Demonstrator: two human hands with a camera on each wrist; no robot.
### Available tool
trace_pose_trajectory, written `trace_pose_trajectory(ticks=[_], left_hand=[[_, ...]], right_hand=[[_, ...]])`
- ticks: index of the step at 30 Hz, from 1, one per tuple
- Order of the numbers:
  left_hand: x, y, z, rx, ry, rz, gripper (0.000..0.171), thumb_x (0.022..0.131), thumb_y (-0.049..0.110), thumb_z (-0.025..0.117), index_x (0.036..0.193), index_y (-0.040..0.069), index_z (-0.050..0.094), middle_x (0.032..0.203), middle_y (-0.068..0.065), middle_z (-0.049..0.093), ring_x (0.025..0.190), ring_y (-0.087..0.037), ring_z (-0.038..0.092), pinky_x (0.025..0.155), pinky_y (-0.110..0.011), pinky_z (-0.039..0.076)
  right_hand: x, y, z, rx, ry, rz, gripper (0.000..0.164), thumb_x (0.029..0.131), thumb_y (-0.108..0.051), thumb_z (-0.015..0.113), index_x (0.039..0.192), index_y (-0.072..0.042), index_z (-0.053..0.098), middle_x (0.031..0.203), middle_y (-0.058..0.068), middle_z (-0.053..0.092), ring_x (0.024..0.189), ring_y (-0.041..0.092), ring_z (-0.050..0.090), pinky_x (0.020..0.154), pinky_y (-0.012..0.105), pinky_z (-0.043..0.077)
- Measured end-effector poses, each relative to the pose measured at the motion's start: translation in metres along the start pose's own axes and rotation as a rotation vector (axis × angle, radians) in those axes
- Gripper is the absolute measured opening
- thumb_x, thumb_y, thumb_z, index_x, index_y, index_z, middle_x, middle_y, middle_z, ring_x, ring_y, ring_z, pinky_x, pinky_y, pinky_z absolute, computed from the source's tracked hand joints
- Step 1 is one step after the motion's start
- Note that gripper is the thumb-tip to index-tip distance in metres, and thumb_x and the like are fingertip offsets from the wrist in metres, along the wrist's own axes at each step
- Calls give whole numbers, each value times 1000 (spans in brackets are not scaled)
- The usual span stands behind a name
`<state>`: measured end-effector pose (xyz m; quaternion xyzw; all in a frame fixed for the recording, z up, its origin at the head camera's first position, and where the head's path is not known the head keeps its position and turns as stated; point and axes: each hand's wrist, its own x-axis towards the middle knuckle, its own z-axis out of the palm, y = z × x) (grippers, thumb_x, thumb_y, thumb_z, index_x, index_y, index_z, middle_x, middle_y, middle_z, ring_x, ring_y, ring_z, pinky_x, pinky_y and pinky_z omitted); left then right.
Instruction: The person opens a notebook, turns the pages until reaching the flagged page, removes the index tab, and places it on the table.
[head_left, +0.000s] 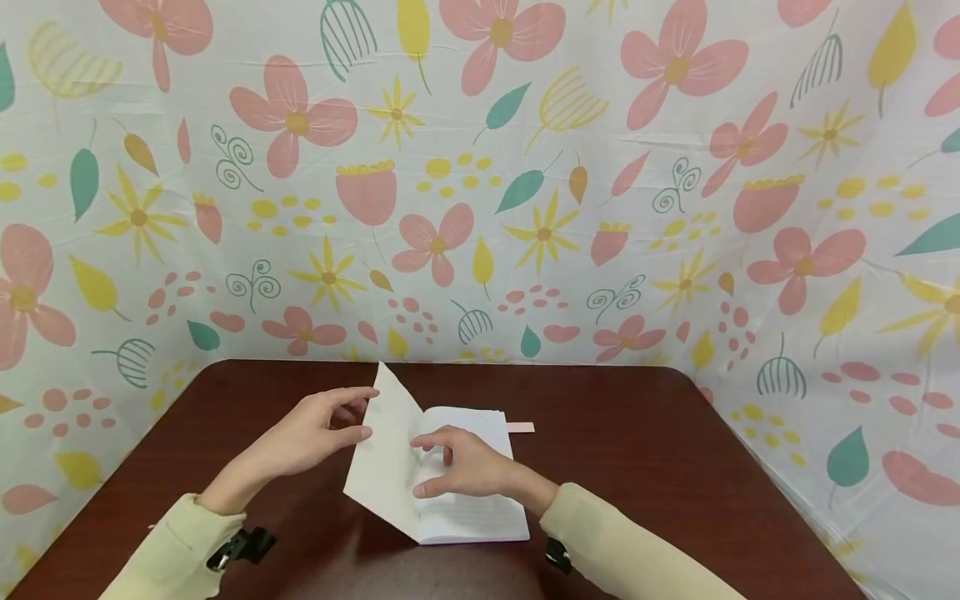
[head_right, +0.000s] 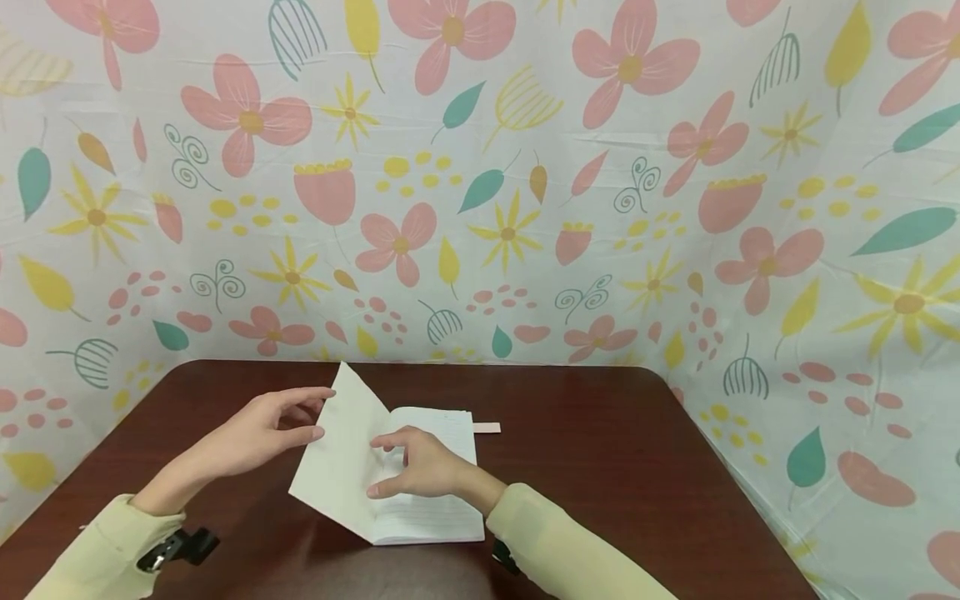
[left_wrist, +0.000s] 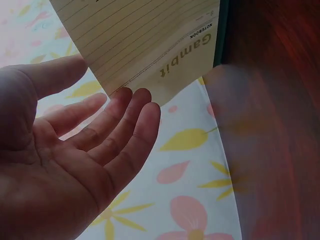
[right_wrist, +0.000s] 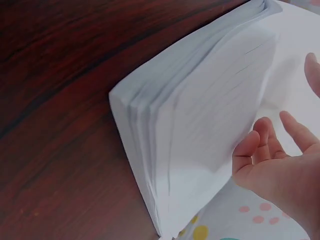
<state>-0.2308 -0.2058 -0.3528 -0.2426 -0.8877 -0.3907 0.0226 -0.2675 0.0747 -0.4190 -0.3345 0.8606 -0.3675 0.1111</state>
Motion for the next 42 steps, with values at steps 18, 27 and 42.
trace_pose_trajectory(ticks=[18,27,42], left_hand=[[-20,-29,-2,-3,-30,-66,45,95,7,76,136,-8,65,121,-16,68,98,-21,69,77,-33,56],[-26,-40,0,-34,-37,-139,45,93,2,77,134,-10,65,111,-12,67,82,-18,66,66,-31,55],[-31,-51,12,-84,-34,-291,48,87,-6,79,133,-8,67,114,-17,70,70,-22,66,60,-37,57]], right_hand=[[-11,20,-5,-23,12,-23,64,81,-24,94,137,-5,69,117,7,67,86,22,54,77,28,44],[-24,33,-14,-19,12,-21,65,79,-22,94,136,-4,69,118,6,67,85,23,53,77,28,43],[-58,47,-36,-69,23,15,69,75,-18,97,135,0,69,123,10,63,89,24,50,76,29,42]])
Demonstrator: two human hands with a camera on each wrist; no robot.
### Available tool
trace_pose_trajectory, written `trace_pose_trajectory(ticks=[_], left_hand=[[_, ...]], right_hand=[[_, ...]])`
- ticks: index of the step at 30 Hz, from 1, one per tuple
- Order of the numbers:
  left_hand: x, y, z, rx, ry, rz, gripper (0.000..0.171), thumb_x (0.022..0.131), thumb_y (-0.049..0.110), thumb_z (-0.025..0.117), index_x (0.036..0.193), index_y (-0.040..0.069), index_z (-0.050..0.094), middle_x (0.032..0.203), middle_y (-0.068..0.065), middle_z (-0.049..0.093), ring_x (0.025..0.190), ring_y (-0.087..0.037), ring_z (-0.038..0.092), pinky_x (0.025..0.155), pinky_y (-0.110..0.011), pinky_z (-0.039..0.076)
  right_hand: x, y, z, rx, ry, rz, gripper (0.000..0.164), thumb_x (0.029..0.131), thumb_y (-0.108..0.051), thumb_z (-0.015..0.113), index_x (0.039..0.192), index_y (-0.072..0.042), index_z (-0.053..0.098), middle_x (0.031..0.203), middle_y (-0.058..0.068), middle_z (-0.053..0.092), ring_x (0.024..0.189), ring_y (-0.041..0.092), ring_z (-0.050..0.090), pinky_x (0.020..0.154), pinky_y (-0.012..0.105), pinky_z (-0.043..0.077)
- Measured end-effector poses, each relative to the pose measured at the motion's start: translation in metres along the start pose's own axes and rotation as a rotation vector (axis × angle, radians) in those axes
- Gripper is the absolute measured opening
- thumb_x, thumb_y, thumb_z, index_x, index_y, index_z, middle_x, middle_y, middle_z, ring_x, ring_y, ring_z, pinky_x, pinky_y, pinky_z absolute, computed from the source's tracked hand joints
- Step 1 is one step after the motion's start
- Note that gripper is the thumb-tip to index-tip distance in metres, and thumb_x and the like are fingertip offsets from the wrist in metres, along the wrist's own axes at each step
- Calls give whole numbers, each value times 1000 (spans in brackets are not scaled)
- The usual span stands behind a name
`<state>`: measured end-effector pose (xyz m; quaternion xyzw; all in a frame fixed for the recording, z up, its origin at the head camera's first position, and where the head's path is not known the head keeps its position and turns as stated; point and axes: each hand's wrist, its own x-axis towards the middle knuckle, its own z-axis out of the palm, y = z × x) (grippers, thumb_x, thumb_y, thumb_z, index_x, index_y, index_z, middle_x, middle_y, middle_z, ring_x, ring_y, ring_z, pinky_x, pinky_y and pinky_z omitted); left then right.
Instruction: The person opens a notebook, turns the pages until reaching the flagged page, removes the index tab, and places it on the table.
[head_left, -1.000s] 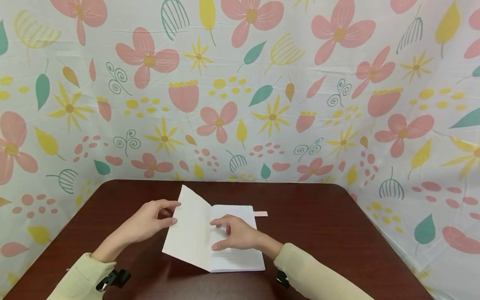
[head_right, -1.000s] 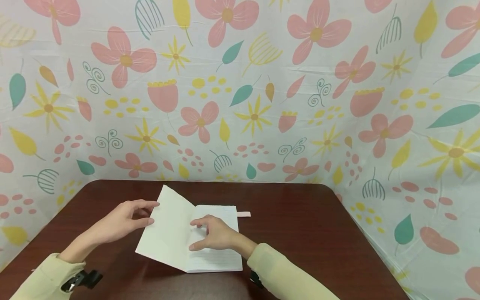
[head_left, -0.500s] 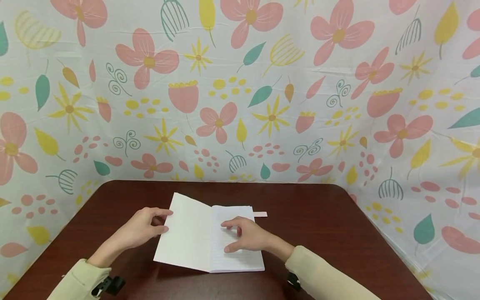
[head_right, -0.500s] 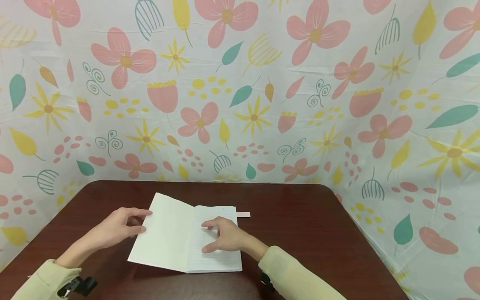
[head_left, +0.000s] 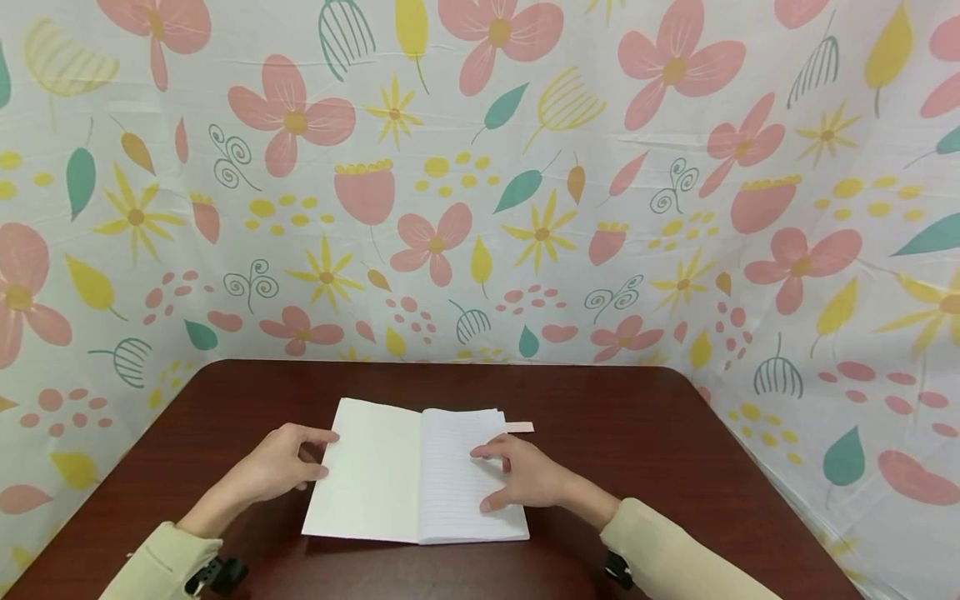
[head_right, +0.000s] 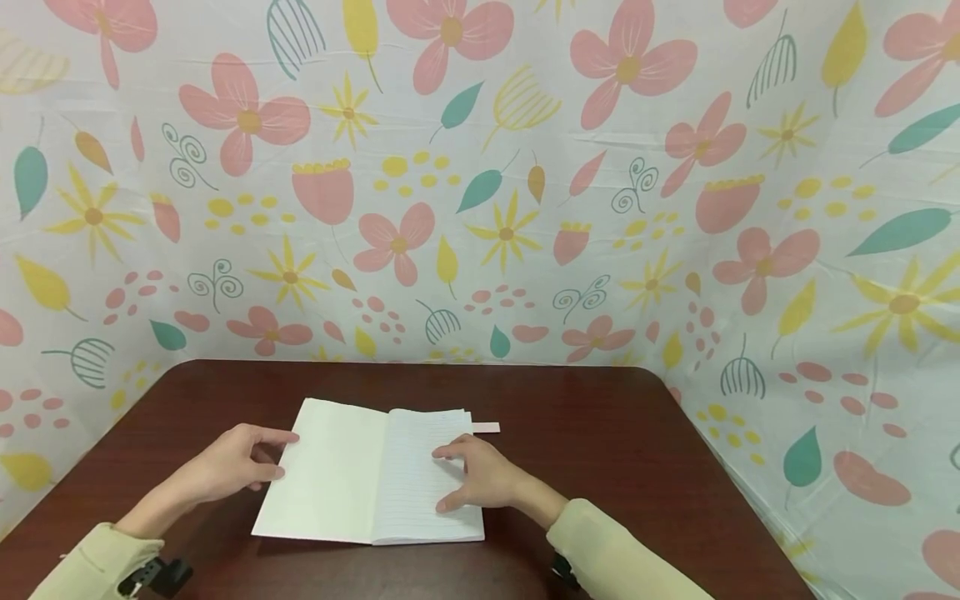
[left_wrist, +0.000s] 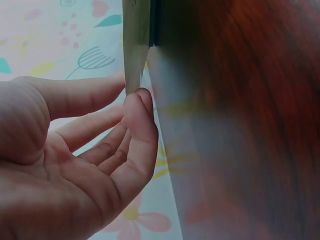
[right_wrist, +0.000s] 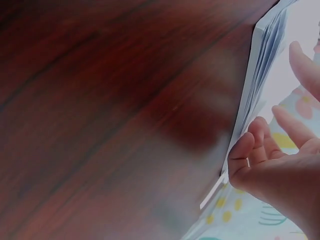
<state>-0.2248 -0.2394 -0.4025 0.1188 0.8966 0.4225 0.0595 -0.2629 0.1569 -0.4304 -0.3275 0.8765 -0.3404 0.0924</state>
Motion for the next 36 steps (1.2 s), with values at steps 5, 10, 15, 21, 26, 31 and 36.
trace_pose_trajectory(ticks=[5,10,15,21,26,31,36], left_hand=[[1,-5,4,-19,-13,-5,49,86,-7,79,133,-9,67,108,-11,70,69,-22,67,60,-37,57],[3,-7,9,-43,-13,-22,49,85,-9,79,133,-9,67,106,-11,66,70,-22,66,61,-37,57],[4,-8,13,-66,-12,-35,51,83,-12,78,133,-9,67,111,-15,63,72,-23,66,61,-37,57],[5,-10,14,-80,-14,-40,52,82,-13,78,133,-9,67,113,-17,63,72,-23,68,61,-38,57],[5,-12,16,-99,-27,-19,53,82,-13,79,133,-11,66,116,-19,63,73,-23,69,62,-38,57],[5,-12,18,-98,-31,-7,53,81,-13,78,132,-12,66,115,-20,63,70,-24,68,61,-38,56],[6,-10,20,-84,-22,-15,52,81,-14,78,132,-11,66,114,-20,63,68,-24,68,62,-38,56]], right_hand=[[-10,4,-7,1,-5,4,71,75,-18,97,137,1,68,124,10,61,89,23,50,76,29,42],[-18,9,-13,-19,-7,12,72,76,-18,96,138,1,66,125,12,59,90,22,51,77,30,43],[-24,14,-16,-27,-11,37,73,76,-18,96,139,0,66,126,13,56,93,26,50,75,32,44],[-28,19,-20,2,-23,56,75,75,-17,96,141,0,65,129,14,54,97,30,49,77,35,44],[-30,20,-22,-30,-35,64,76,76,-20,97,142,-3,65,131,14,52,99,28,49,79,37,45],[-32,19,-24,-55,-51,89,78,76,-21,97,145,-6,64,136,17,49,104,29,50,85,43,47],[-33,17,-25,-67,-64,112,80,76,-23,97,146,-8,62,141,20,45,119,34,46,93,52,46]])
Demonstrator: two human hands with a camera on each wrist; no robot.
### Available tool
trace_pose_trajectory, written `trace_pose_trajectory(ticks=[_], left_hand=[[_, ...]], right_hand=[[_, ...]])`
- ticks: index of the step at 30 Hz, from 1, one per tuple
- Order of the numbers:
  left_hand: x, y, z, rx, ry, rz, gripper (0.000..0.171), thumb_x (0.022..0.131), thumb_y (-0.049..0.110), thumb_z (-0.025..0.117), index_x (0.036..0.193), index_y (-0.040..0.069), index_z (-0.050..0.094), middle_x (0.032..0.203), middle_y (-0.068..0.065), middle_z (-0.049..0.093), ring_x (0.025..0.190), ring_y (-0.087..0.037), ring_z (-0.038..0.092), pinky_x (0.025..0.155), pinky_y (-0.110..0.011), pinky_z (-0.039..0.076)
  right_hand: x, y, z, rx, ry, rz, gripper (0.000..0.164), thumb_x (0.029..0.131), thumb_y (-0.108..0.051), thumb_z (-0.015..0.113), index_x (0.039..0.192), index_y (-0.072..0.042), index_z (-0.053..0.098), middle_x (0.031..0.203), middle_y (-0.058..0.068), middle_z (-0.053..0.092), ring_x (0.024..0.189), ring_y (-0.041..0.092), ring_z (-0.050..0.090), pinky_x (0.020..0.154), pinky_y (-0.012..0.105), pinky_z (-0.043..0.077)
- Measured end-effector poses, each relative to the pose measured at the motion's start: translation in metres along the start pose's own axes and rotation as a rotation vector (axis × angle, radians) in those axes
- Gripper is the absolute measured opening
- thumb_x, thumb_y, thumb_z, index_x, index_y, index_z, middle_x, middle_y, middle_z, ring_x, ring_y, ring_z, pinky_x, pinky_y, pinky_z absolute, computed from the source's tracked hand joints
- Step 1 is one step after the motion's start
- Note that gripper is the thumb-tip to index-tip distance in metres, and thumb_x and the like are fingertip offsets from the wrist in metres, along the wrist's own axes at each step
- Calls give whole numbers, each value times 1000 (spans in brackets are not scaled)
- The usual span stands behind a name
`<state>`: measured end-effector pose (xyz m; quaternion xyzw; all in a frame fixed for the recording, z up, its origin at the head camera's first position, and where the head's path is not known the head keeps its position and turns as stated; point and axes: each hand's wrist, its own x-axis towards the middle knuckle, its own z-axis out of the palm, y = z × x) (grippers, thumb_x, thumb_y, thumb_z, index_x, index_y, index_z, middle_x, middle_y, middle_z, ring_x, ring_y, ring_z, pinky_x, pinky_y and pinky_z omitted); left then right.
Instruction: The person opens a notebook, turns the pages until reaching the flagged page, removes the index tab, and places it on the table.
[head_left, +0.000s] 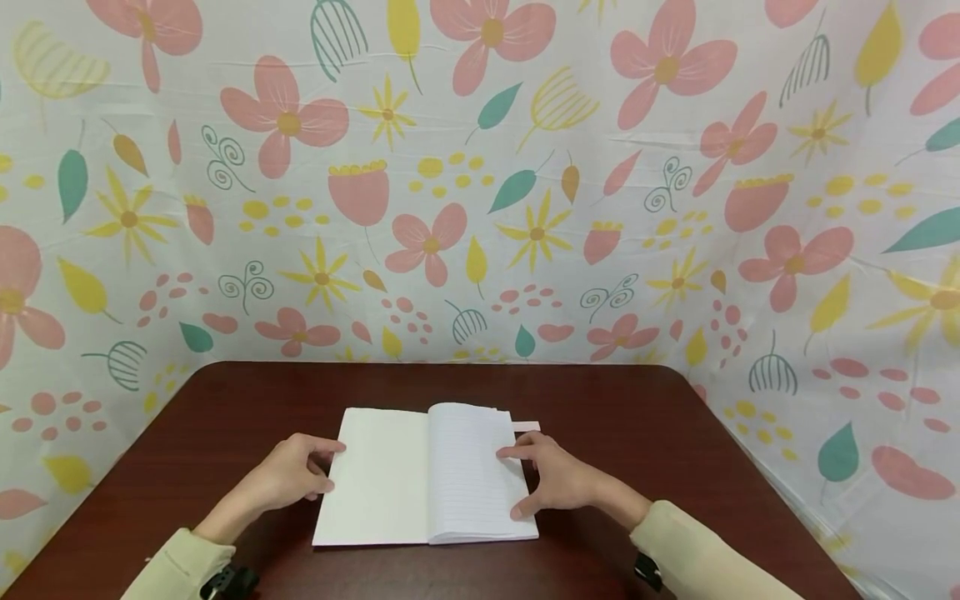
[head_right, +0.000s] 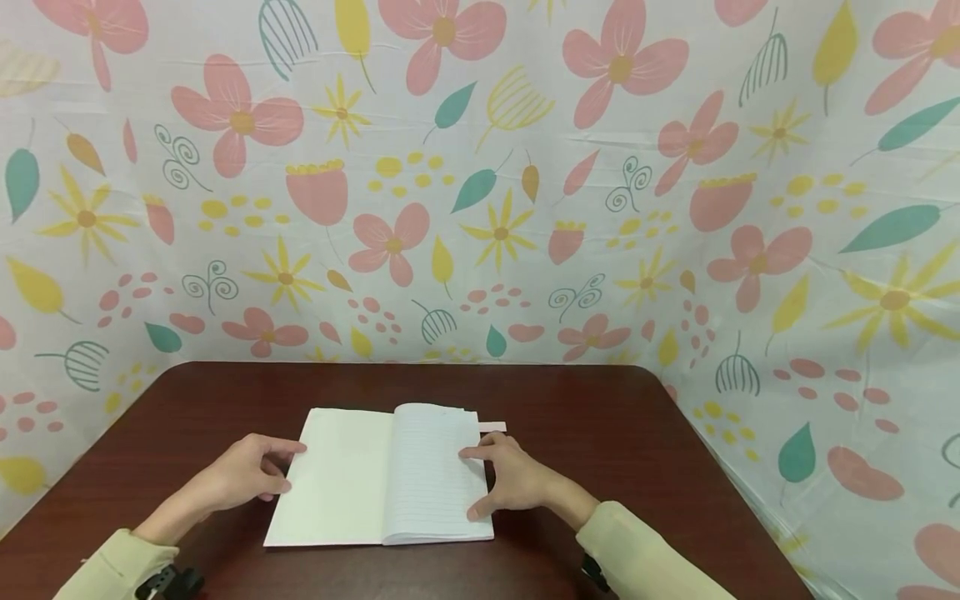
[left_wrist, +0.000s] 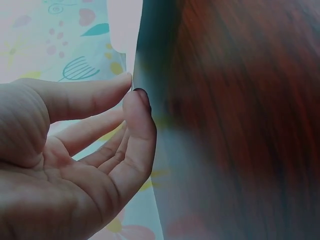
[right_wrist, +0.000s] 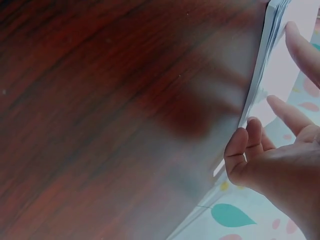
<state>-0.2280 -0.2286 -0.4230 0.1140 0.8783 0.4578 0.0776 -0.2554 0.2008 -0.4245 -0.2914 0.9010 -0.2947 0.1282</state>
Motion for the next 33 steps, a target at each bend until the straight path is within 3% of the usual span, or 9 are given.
trace_pose_trajectory(ticks=[7,24,33], left_hand=[[1,3,3,16,10,-42,52,80,-15,78,131,-10,67,117,-20,65,66,-24,68,65,-39,56],[4,0,5,41,21,-33,52,79,-15,78,130,-9,69,115,-17,66,65,-23,67,65,-38,54],[4,-1,4,35,7,-42,52,80,-15,78,131,-9,68,117,-18,66,65,-23,68,66,-39,55]], right_hand=[[1,1,0,-50,2,-7,82,74,-26,98,146,-8,63,135,14,46,124,35,40,95,53,43],[1,-2,1,-61,8,6,82,74,-27,98,146,-10,63,133,13,46,121,33,41,92,53,43],[5,-1,7,-88,52,-1,87,72,-32,99,148,-8,62,130,12,48,115,30,42,86,49,40]])
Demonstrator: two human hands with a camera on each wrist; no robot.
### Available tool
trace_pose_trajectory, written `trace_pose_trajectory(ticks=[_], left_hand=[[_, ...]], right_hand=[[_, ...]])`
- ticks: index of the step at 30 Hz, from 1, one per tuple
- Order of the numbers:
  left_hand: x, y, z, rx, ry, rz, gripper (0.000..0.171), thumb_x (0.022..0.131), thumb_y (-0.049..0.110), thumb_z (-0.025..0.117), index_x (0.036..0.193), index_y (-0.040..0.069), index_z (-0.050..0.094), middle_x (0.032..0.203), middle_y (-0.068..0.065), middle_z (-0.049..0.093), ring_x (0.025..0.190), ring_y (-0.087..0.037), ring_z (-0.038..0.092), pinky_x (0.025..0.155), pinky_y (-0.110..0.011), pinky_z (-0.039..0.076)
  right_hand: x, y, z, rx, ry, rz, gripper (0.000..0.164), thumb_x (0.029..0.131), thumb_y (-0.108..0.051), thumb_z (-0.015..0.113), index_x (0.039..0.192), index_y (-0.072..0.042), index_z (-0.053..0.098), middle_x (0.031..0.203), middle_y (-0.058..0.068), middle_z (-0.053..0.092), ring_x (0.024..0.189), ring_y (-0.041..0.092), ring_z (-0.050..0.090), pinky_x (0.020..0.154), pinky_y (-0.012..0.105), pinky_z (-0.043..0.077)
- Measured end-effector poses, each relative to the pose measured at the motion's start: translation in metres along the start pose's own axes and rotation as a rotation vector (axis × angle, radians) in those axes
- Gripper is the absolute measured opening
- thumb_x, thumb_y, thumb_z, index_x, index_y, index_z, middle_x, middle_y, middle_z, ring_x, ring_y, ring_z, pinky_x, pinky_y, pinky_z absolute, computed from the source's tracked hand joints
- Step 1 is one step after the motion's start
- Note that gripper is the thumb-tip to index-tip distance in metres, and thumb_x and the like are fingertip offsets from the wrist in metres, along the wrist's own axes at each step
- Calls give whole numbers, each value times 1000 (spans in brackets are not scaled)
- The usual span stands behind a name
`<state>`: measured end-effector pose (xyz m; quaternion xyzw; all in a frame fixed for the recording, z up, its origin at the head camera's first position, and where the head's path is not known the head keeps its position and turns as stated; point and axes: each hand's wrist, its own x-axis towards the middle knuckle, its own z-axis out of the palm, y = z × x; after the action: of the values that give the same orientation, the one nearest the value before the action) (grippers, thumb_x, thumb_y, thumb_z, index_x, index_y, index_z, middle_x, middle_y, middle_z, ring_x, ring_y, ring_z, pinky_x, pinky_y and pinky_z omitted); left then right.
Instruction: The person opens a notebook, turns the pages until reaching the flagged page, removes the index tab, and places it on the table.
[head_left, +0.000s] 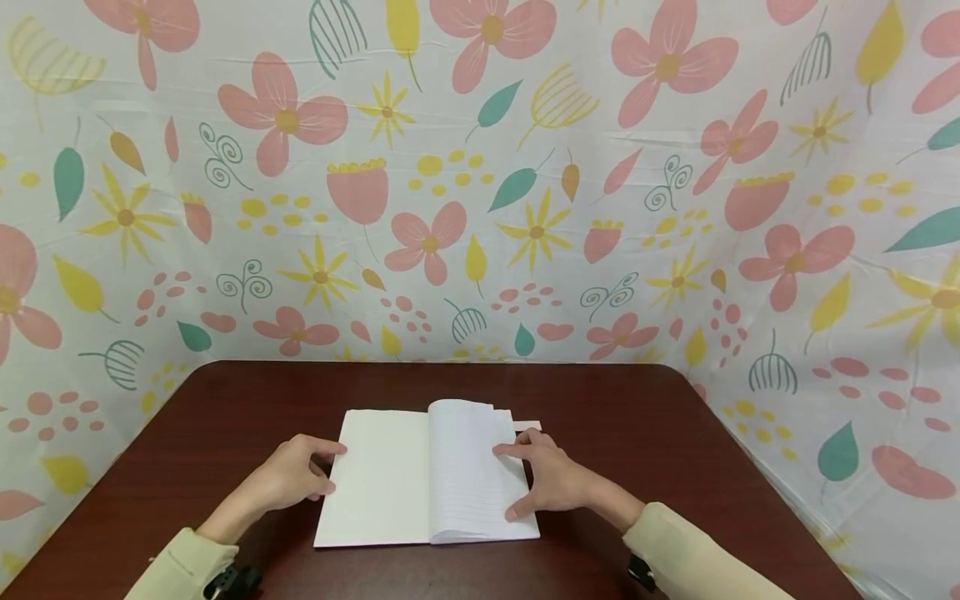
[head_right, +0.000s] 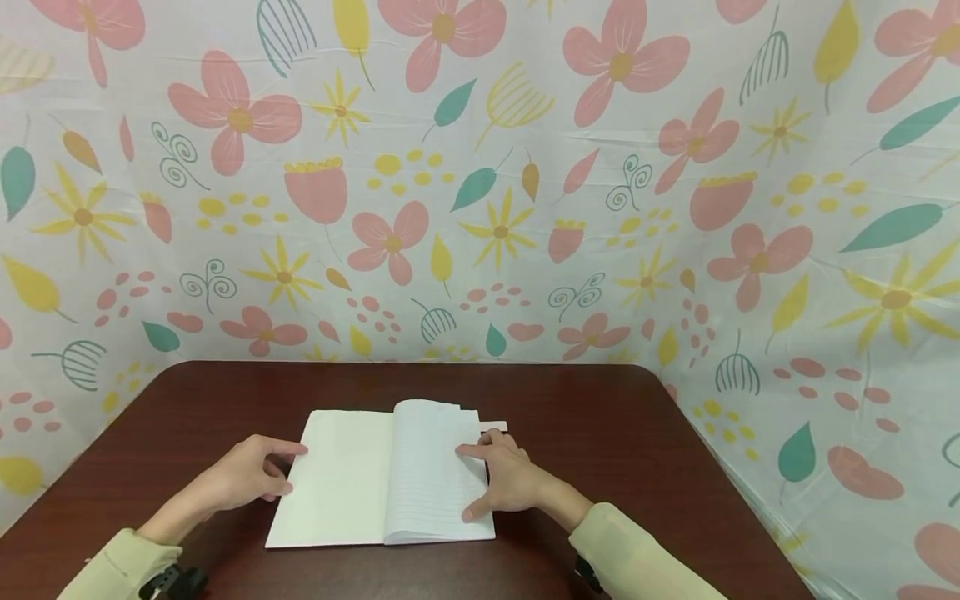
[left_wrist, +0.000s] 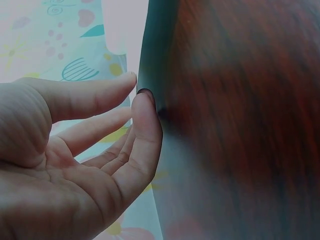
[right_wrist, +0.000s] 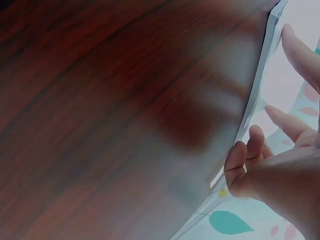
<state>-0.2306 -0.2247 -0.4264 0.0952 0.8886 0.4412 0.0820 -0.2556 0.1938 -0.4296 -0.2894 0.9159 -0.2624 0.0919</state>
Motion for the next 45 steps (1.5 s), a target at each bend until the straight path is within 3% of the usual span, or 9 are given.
trace_pose_trajectory(ticks=[10,16,22,26,31,37,45], left_hand=[[-1,0,0,-7,-10,-4,53,80,-14,78,131,-8,68,117,-17,66,65,-23,67,66,-39,55],[-2,0,0,-18,-6,7,53,79,-15,78,131,-10,68,115,-17,66,65,-23,67,65,-38,55],[-2,0,-1,-28,-18,21,53,80,-15,78,131,-10,67,117,-19,66,66,-24,68,65,-39,55],[-2,0,-2,-27,-25,39,53,79,-15,77,131,-11,67,117,-20,66,64,-24,67,65,-39,54],[-2,-1,-3,-28,-26,41,53,79,-15,77,131,-11,66,117,-20,66,64,-24,67,65,-39,54],[-2,0,-3,-58,-23,14,54,79,-16,77,132,-10,66,116,-18,65,66,-24,66,65,-39,54],[-2,-3,-5,-93,-52,50,61,79,-15,77,138,-15,59,113,-18,63,70,-24,68,64,-38,55]], right_hand=[[8,-11,6,-37,60,43,98,68,-35,101,150,-2,58,128,13,50,111,29,45,82,46,39],[14,-15,7,-11,71,41,85,70,-33,100,142,-3,66,123,14,52,111,31,45,83,48,38],[19,-14,7,88,126,23,74,76,-29,97,139,-2,68,122,15,57,112,32,52,91,48,46],[22,-19,7,132,186,8,67,80,-24,94,136,1,69,118,14,68,94,27,58,79,37,49],[24,-26,6,220,226,3,61,82,-15,92,135,4,68,97,3,76,69,18,51,61,27,42],[26,-35,4,293,202,-32,65,83,-9,89,141,6,63,86,-4,74,71,14,55,62,25,44],[30,-49,0,448,119,-54,69,86,-7,85,148,5,56,91,2,75,78,14,56,64,24,43]])
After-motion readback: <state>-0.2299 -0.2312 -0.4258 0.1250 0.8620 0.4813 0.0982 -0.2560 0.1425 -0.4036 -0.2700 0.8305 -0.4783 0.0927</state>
